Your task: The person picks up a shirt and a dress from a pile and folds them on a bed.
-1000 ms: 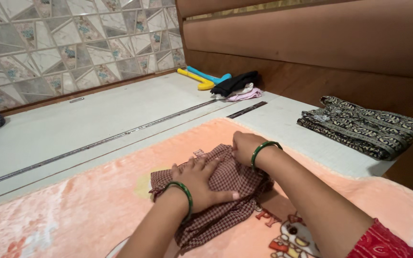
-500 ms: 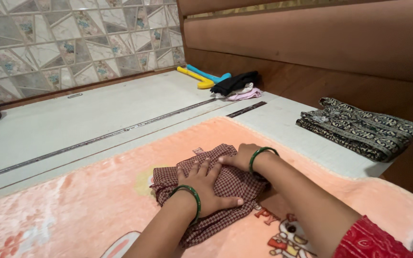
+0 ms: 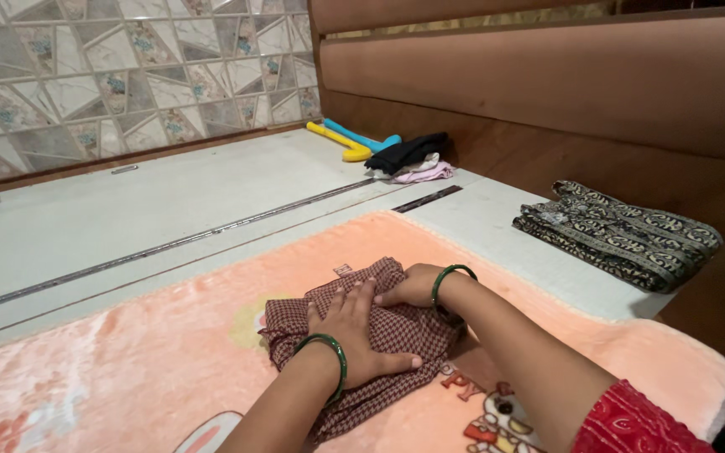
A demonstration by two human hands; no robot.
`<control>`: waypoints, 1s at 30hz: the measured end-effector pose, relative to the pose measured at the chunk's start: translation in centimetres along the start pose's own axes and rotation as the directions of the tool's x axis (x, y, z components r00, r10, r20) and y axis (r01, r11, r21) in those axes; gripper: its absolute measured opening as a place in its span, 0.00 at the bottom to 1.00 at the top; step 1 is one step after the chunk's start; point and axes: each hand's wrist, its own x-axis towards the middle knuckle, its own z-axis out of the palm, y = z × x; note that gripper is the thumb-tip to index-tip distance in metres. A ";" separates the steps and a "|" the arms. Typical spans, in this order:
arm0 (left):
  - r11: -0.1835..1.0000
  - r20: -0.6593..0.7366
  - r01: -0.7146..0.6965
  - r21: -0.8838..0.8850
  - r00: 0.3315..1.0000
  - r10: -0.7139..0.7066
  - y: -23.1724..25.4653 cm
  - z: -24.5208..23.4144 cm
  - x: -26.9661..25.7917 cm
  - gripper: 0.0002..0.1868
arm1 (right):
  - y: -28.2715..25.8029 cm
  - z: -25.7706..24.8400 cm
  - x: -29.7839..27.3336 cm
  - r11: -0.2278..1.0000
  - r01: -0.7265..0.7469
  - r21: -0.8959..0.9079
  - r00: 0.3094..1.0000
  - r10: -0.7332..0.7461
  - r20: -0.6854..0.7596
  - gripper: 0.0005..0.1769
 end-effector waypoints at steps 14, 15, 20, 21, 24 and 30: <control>0.982 -0.066 -0.068 -0.177 0.996 0.057 -1.3 -0.4 0.6 0.78 | 1.4 0.3 1.8 0.943 0.087 0.321 0.989 -0.119 0.082 0.43; 0.973 -0.098 -0.100 -0.209 0.992 0.081 -1.6 -0.6 0.8 0.78 | 1.4 0.2 2.0 0.933 0.091 0.349 0.989 -0.125 0.077 0.43; 0.940 -0.255 -0.162 -0.301 0.963 0.084 -2.7 -2.0 1.4 0.70 | 1.0 -1.5 0.7 0.750 0.022 0.662 0.988 -0.117 0.100 0.38; 0.931 -0.290 -0.159 -0.328 0.955 0.061 -2.8 -2.3 1.5 0.65 | 0.9 -2.2 0.4 0.783 0.041 0.621 0.995 -0.086 0.042 0.36; 0.911 -0.382 -0.172 -0.375 0.924 0.017 -2.0 -2.8 1.9 0.56 | 1.7 -5.0 -0.5 0.656 0.044 0.753 0.999 -0.049 -0.015 0.30; 0.926 -0.458 -0.246 -0.288 0.884 0.093 3.7 -2.4 3.6 0.53 | 6.5 -10.3 -1.3 0.121 0.168 0.978 0.983 -0.095 -0.157 0.19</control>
